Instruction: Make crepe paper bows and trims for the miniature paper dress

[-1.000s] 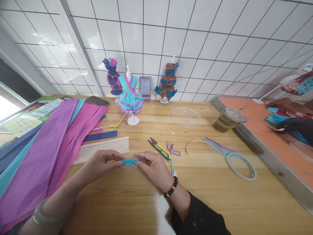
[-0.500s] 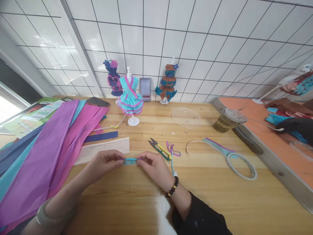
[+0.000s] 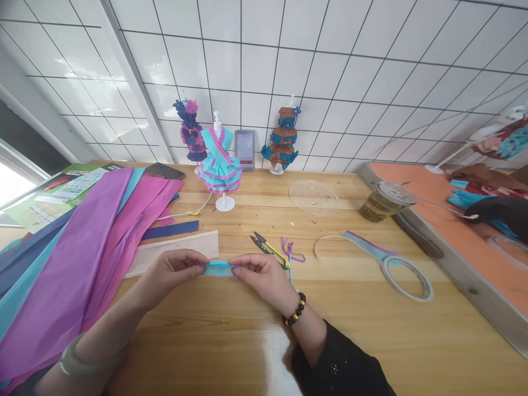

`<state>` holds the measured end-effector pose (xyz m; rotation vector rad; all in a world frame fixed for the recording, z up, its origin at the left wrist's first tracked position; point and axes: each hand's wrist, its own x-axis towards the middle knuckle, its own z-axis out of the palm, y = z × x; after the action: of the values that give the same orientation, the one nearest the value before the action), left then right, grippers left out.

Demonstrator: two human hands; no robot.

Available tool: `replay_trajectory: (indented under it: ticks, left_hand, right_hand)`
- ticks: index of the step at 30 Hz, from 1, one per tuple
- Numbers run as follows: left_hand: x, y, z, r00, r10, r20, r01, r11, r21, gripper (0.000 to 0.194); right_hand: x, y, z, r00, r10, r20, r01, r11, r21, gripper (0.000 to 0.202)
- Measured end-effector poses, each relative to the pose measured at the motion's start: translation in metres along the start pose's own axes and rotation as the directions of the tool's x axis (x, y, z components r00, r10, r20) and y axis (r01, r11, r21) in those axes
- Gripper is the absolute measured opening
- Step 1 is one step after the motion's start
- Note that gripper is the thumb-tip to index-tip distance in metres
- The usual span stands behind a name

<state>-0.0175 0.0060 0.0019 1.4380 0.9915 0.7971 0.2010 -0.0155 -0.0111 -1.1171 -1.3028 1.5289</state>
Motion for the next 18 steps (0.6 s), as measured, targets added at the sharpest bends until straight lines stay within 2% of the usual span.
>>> replay_trajectory:
  ticks: [10, 18]
  left_hand:
    - [-0.0034, 0.0034, -0.0033, 0.999, -0.029, 0.032, 0.030, 0.999, -0.036, 0.016]
    - [-0.0019, 0.0021, 0.0012, 0.998, -0.057, 0.023, 0.057, 0.998, -0.010, 0.015]
  right_hand:
    - [-0.0032, -0.0042, 0.0004, 0.998, -0.018, 0.053, 0.016, 0.998, 0.053, 0.021]
    - [0.0000, 0.0010, 0.0026, 1.000, -0.002, -0.003, 0.002, 1.000, 0.000, 0.022]
